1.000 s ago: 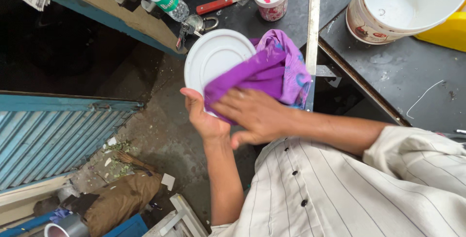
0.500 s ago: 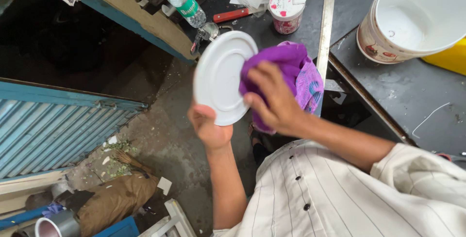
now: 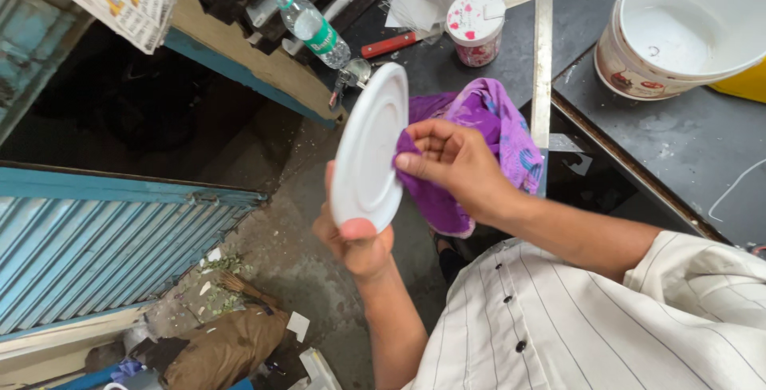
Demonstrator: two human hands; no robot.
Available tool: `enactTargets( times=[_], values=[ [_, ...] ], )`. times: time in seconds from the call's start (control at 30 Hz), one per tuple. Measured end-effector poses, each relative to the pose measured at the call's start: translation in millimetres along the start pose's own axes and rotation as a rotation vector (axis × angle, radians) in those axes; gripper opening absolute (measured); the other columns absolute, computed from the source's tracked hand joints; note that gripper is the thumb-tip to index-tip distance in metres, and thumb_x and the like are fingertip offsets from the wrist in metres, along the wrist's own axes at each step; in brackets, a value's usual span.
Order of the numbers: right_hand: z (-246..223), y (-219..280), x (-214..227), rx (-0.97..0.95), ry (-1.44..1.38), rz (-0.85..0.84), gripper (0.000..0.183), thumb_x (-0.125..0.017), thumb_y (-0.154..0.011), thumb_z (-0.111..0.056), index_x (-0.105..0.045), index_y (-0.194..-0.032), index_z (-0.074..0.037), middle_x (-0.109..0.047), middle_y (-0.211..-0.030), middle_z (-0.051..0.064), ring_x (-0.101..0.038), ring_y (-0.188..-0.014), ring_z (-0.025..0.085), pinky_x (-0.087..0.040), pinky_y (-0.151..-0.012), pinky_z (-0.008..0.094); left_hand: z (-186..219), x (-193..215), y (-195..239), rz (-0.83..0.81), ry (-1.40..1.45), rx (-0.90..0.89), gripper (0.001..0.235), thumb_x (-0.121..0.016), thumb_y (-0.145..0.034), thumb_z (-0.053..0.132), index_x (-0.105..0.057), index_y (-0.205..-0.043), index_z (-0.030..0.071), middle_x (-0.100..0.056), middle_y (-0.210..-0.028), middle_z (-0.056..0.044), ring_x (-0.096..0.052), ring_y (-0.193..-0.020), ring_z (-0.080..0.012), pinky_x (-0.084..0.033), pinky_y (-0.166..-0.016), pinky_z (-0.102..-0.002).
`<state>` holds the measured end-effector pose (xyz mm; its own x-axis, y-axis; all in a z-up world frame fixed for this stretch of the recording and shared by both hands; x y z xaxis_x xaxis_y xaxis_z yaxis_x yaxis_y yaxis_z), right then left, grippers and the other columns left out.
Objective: The person wipes a white plastic lid and a white bucket with a purple cloth. They clean the interior and exterior surfaces of the bucket, then place the lid on top and wipe the outside of the closed container before setting it down.
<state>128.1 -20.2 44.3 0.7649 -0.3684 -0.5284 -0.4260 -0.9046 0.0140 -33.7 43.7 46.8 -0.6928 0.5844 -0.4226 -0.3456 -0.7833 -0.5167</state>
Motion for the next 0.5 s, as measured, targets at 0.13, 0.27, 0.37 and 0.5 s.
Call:
enactTargets(
  times=[0.13,0.27,0.37,0.5],
  values=[
    [-38.7,-13.4,11.3,0.122,0.081,0.048,0.019,-0.074,-0.097,-0.004,-0.071,-0.115,0.001,-0.073,-0.103,0.006,-0.068,-0.093,0.010,-0.057,-0.085,0.026,-5.6,-11.8,1.6,-0.089,-0.043,0.015,0.087,-0.078,-0.097,0.046,-0.048,-0.152,-0.014,-0.065,-0.132,-0.026,-0.064,-0.124,-0.0316,-0.047,-0.115,-0.047],
    [-84.3,18.4,-14.6,0.724,0.824,-0.054,0.022,-0.075,-0.090,0.004,-0.072,-0.111,-0.003,-0.070,-0.104,0.011,-0.069,-0.095,0.021,-0.055,-0.082,0.032,-14.0,-33.9,11.3,-0.062,0.005,0.144,0.087,-0.070,-0.101,0.050,-0.043,-0.152,-0.015,-0.051,-0.155,-0.021,-0.053,-0.142,-0.0276,-0.042,-0.123,-0.043],
    [-72.6,48.5,-51.9,1.009,0.939,-0.338,0.040,-0.072,-0.077,0.006,-0.065,-0.117,0.002,-0.063,-0.112,0.018,-0.063,-0.101,0.035,-0.052,-0.089,0.045,-18.4,-36.5,4.9,0.047,0.184,0.248,0.086,-0.070,-0.102,0.046,-0.039,-0.153,-0.016,-0.052,-0.148,-0.027,-0.055,-0.133,-0.0337,-0.042,-0.116,-0.046],
    [-69.5,39.1,-46.2,1.168,1.033,-0.235,0.039,-0.075,-0.082,0.001,-0.064,-0.119,-0.001,-0.060,-0.118,0.017,-0.059,-0.110,0.040,-0.051,-0.095,0.050,-4.6,-42.3,-2.4,-0.006,0.120,0.171,0.086,-0.067,-0.103,0.048,-0.038,-0.154,-0.016,-0.050,-0.154,-0.024,-0.052,-0.142,-0.0321,-0.041,-0.124,-0.046]
  ],
)
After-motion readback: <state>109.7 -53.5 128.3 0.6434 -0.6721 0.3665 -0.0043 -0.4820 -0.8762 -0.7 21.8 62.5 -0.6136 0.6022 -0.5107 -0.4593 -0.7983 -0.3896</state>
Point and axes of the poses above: each hand's wrist, its own y-axis away from the middle knuckle, its own x-axis out of the back of the hand, z = x × y, the point moved 6 cm from there along -y, towards the middle knuckle
